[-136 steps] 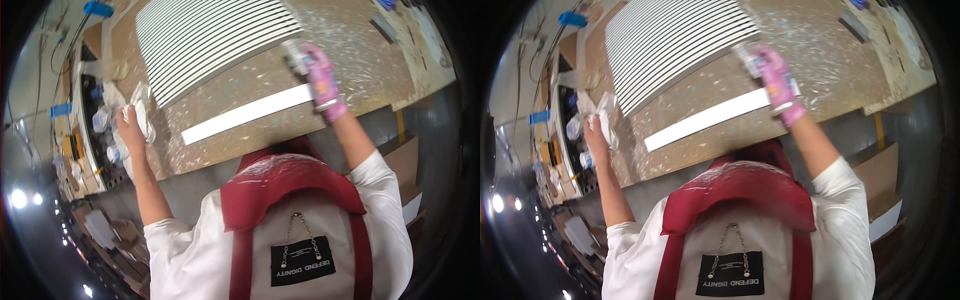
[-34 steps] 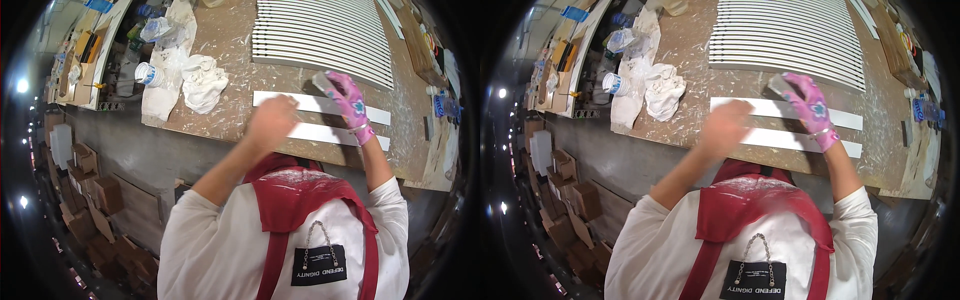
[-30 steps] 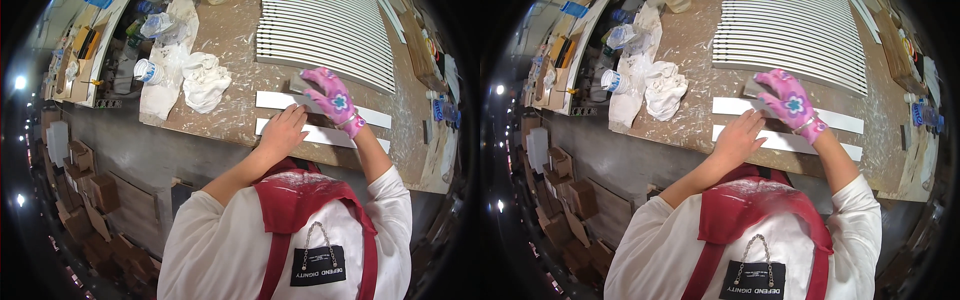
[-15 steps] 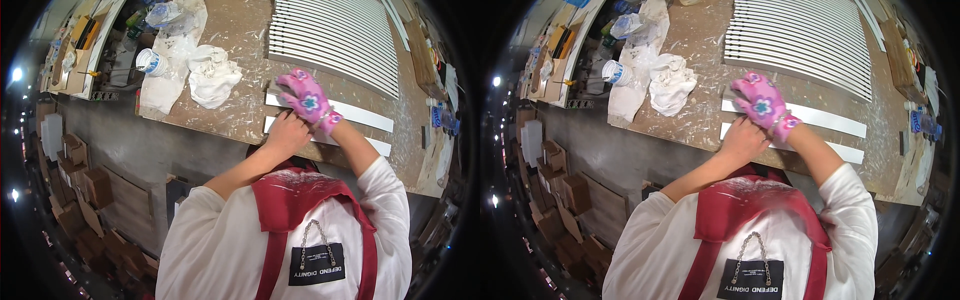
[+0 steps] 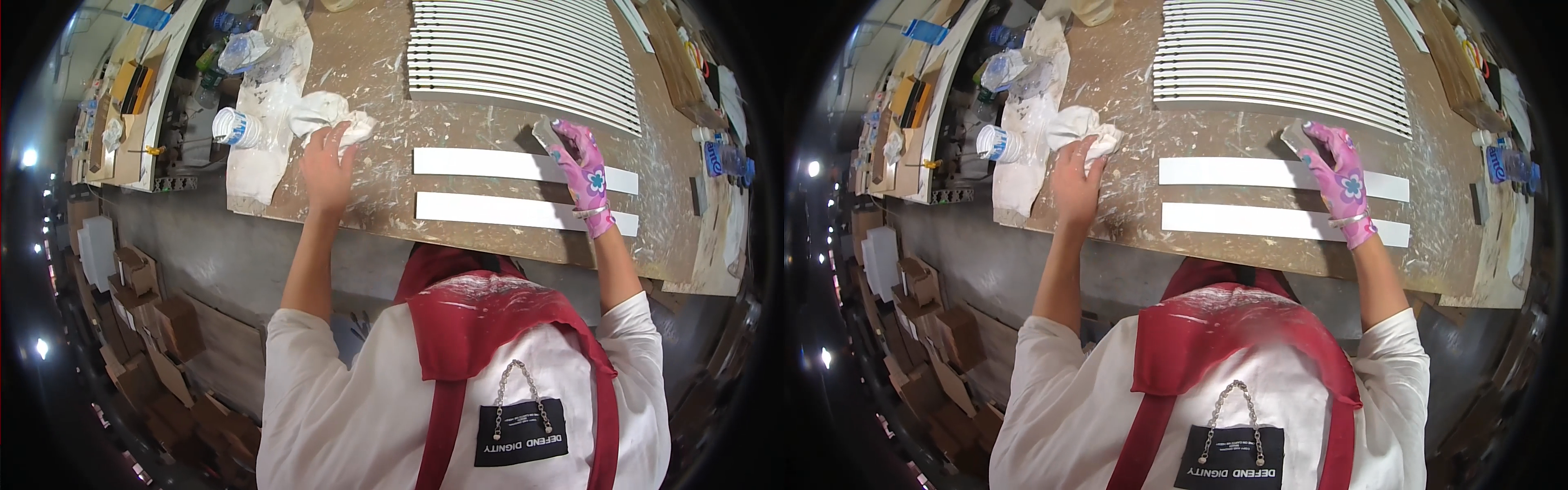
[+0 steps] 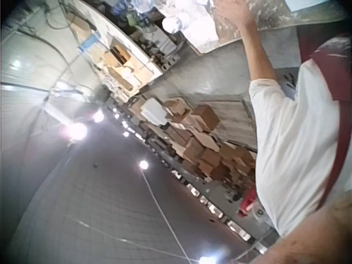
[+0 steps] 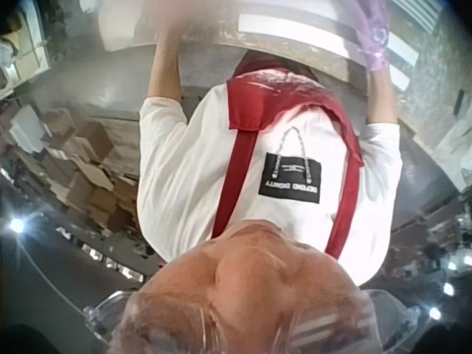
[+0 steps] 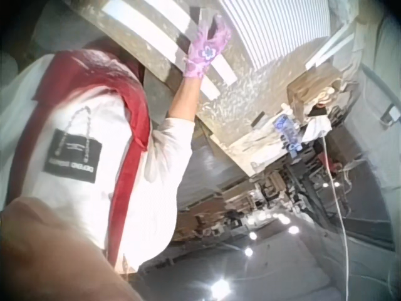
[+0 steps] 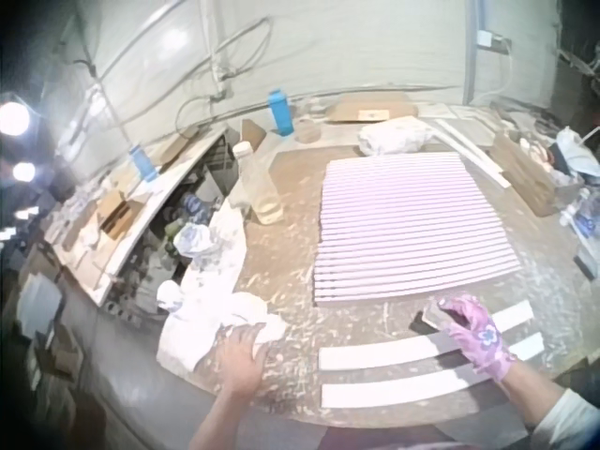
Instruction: The person sands the edges and surfaces of white wooden slats using a sanding block. The person wipes the dust from the slats and the work surface with a cloth, stacking the finished slats together.
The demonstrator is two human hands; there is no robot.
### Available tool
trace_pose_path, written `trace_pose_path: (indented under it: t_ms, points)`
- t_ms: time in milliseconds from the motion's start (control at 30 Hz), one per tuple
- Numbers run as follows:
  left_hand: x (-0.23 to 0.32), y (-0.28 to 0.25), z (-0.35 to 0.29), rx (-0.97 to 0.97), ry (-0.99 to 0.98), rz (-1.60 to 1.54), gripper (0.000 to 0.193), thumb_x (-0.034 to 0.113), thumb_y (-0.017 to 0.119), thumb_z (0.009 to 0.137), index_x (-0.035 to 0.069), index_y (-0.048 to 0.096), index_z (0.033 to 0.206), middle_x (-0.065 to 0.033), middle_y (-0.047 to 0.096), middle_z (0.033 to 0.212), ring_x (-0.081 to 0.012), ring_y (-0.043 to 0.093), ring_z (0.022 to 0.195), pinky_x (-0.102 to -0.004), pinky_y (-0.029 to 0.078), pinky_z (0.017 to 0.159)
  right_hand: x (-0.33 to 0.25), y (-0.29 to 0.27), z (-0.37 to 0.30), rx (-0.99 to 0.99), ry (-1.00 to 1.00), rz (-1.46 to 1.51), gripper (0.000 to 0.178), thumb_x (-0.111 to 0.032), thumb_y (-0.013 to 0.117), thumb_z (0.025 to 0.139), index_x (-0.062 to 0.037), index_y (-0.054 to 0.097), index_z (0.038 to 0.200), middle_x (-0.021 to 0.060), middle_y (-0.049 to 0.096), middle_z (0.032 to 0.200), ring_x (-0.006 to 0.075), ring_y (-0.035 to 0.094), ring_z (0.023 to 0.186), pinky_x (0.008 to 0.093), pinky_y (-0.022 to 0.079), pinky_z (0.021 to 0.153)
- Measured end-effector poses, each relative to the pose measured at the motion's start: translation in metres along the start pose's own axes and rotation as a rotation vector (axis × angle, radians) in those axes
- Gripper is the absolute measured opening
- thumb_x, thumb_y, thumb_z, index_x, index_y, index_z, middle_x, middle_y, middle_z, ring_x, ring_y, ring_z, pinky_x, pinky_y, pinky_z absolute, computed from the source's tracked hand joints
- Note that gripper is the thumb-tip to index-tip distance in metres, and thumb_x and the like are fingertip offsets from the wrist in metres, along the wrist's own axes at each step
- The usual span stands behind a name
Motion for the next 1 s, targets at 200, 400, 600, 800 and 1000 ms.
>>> trace_pose_path:
  t_ms: [200, 400, 600, 800, 1000]
  points:
    - [0.144, 0.057, -0.02, -0.218, 0.44, 0.051, 0.031, 0.031, 0.059, 0.084, 0.024, 0.063, 0.113, -0.0091, 0.059, 0.108, -0.0263, 0.055, 0.103, -0.0426, 0.041, 0.087, 0.028, -0.005, -0.012, 0.13, 0.09, 0.148, 0.031, -0.008, 0.064, 0.084, -0.0023, 0.06, 0.114, 0.008, 0.058, 0.113, 0.0183, 0.055, 0.107, 0.0279, 0.041, 0.095]
    - [0.054, 0.013, 0.012, -0.089, 0.246, 0.413, 0.034, 0.027, 0.065, 0.08, 0.013, 0.063, 0.111, -0.0113, 0.056, 0.113, -0.0299, 0.052, 0.105, -0.045, 0.038, 0.088, 0.054, -0.022, -0.018, 0.243, 0.193, 0.496, 0.033, -0.008, 0.065, 0.084, -0.0009, 0.059, 0.116, 0.0066, 0.059, 0.111, 0.0143, 0.055, 0.102, 0.025, 0.044, 0.088]
    - [0.217, 0.061, -0.011, -0.263, 0.6, -0.12, 0.046, 0.031, 0.07, 0.076, 0.007, 0.059, 0.113, -0.0155, 0.054, 0.117, -0.0338, 0.049, 0.109, -0.0454, 0.037, 0.092, 0.067, -0.069, -0.042, 0.497, 0.299, 0.588, 0.035, -0.01, 0.065, 0.086, 0.0001, 0.057, 0.119, 0.0051, 0.059, 0.111, 0.0123, 0.055, 0.099, 0.0236, 0.044, 0.084]
    - [0.245, 0.13, 0.003, -0.555, 0.618, -0.251, 0.05, 0.032, 0.069, 0.078, 0.007, 0.056, 0.12, -0.018, 0.055, 0.109, -0.0353, 0.05, 0.105, -0.0436, 0.042, 0.09, 0.079, -0.165, -0.092, 0.766, 0.213, 0.557, 0.035, -0.007, 0.062, 0.086, 0.0003, 0.057, 0.12, 0.0068, 0.057, 0.116, 0.0135, 0.053, 0.105, 0.0251, 0.041, 0.09]
    - [0.268, 0.093, -0.005, -1.143, 0.412, -0.405, 0.039, 0.035, 0.055, 0.09, 0.003, 0.059, 0.111, -0.0227, 0.062, 0.098, -0.0342, 0.059, 0.086, -0.0383, 0.046, 0.077, 0.1, -0.235, -0.175, 0.979, 0.279, 0.489, 0.035, -0.008, 0.062, 0.086, -0.0006, 0.056, 0.121, 0.0064, 0.056, 0.118, 0.013, 0.053, 0.105, 0.0253, 0.041, 0.091]
Point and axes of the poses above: each hand's wrist, its own z-axis towards the middle knuckle, its own y-axis out of the palm, x = y × z, the point moved 8 cm from there along z, towards the middle knuckle
